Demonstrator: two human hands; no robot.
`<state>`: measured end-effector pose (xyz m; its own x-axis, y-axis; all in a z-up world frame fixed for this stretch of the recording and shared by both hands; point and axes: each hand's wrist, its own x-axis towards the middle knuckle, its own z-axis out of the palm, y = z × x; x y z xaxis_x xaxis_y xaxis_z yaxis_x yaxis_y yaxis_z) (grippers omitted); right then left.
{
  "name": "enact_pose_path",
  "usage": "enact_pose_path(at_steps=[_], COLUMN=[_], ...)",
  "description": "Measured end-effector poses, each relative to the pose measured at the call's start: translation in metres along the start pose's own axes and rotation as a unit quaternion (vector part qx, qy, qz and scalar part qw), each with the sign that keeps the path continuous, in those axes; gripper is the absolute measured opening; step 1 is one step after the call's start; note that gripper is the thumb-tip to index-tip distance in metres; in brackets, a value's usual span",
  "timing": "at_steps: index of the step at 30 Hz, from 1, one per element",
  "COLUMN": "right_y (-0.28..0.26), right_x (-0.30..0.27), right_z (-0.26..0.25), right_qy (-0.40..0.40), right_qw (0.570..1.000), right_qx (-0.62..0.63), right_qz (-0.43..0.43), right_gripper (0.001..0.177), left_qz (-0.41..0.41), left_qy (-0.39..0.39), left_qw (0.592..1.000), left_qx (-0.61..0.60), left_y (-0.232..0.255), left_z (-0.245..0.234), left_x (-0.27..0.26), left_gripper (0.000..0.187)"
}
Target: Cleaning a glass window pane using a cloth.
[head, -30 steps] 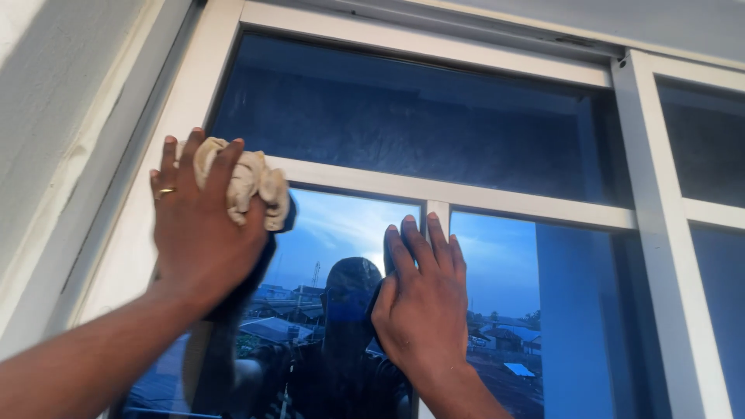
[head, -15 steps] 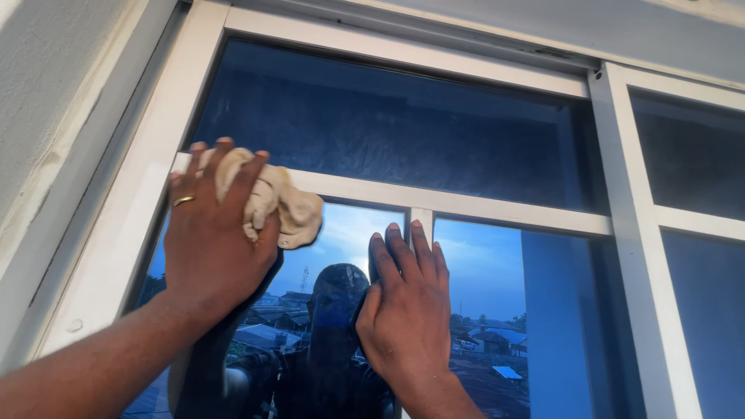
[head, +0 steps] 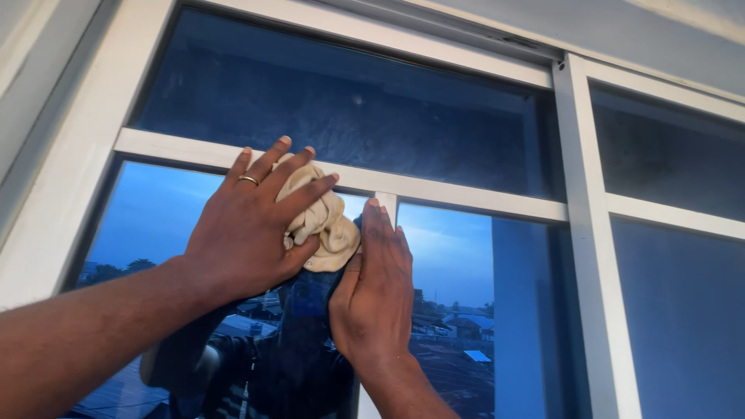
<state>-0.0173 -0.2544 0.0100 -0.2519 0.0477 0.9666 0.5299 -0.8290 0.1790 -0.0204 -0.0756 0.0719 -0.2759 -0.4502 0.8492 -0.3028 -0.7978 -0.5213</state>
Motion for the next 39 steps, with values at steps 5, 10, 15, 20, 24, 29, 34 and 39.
enact_pose_path(at_steps=[5, 10, 15, 20, 24, 29, 34, 39], right_y=[0.001, 0.006, 0.006, 0.003, 0.004, 0.003, 0.0, 0.0], right_x=[-0.002, -0.005, -0.006, -0.004, -0.003, -0.006, -0.004, -0.005], right_z=[0.003, 0.0, -0.002, -0.003, -0.003, -0.006, -0.007, -0.003], right_qy=[-0.003, -0.032, -0.025, -0.021, -0.014, -0.021, -0.038, -0.021], right_qw=[1.0, 0.999, 1.0, 0.999, 0.999, 0.999, 0.999, 1.0], right_qx=[-0.01, -0.015, 0.013, 0.023, 0.036, 0.023, 0.008, 0.005], right_qz=[-0.002, 0.009, -0.01, 0.002, 0.007, -0.013, -0.006, 0.012], right_gripper=[0.054, 0.052, 0.064, 0.07, 0.072, 0.076, 0.076, 0.062], left_qz=[-0.141, -0.085, -0.005, -0.089, -0.03, 0.037, -0.046, -0.05], left_qy=[0.088, 0.036, 0.041, 0.101, -0.012, -0.069, 0.046, 0.036], left_qw=[0.986, 0.994, 0.999, 0.991, 0.999, 0.996, 0.997, 0.998], left_qx=[-0.019, -0.052, -0.021, -0.01, 0.013, -0.048, -0.042, -0.024], left_y=[0.042, 0.059, 0.035, 0.037, 0.06, 0.051, 0.019, 0.031], left_z=[0.014, 0.022, 0.018, 0.025, 0.016, 0.006, 0.002, -0.006], left_x=[-0.009, -0.034, -0.015, 0.008, -0.028, -0.04, -0.023, -0.048], left_gripper=[0.081, 0.069, 0.072, 0.083, 0.074, 0.081, 0.072, 0.078])
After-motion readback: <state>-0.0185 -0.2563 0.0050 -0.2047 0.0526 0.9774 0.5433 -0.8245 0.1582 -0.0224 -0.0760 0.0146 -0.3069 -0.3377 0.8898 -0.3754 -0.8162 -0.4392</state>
